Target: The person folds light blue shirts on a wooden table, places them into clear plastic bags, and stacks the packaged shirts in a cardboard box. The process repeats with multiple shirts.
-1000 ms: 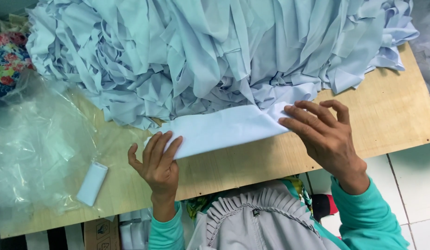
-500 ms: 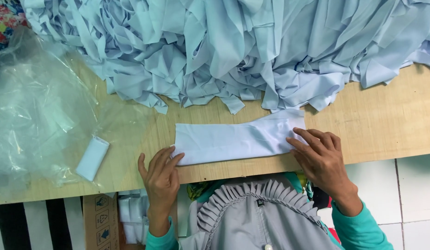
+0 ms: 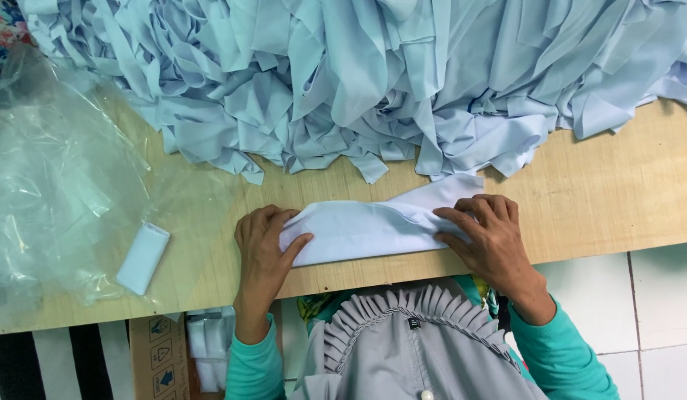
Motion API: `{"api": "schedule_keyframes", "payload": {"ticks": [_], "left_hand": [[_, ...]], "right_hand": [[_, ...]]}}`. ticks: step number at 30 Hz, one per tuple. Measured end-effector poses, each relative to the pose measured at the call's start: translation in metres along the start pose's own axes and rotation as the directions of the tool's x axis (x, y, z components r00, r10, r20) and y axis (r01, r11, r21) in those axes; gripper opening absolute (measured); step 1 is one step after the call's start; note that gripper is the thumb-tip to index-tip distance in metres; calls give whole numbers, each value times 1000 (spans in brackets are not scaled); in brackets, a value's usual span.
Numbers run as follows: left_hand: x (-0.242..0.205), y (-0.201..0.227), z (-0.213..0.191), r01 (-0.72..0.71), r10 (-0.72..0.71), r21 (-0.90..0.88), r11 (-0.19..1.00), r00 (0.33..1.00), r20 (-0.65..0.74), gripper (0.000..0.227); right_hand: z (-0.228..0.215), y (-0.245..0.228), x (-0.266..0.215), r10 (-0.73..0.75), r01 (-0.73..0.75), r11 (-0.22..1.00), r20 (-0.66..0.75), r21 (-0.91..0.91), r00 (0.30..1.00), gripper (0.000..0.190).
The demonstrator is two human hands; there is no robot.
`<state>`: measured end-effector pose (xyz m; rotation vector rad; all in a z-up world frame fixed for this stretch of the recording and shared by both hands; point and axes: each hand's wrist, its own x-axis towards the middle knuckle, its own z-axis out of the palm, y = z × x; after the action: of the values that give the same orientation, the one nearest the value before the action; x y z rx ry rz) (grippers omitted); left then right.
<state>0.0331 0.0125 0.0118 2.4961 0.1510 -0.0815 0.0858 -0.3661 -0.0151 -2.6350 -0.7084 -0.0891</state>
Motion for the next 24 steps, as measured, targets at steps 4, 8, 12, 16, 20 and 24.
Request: {"api": "schedule_keyframes", "payload": {"ticks": [4,8,12,16,20,24], "left_hand": [[-5,-8,10,-123,117,-40,992,986,-116,20],[-16,-24,19,-191,172,-75,979,963,-209,14],[-31,-23,8,-192,141,-268,944,970,-198,13],[-51,-41,8,-273,226,-274,922,955,-192,14],[-68,-37,-1,-343,326,-135,929,935,-137,33],[-85,-33,-2,-387,380,-51,921,919,-107,47]], "right_hand": [[-3,-8,7,-51,59,997,-129,58,990,41],[10,2,-7,-76,98,991,-212,95,974,27],[19,6,-23,-199,253,955,-298,156,934,21],[10,3,-33,-225,326,909,-351,260,909,22],[2,4,-46,-298,349,908,-228,234,927,24],[-4,1,-52,-321,349,897,-144,272,936,29]]}}
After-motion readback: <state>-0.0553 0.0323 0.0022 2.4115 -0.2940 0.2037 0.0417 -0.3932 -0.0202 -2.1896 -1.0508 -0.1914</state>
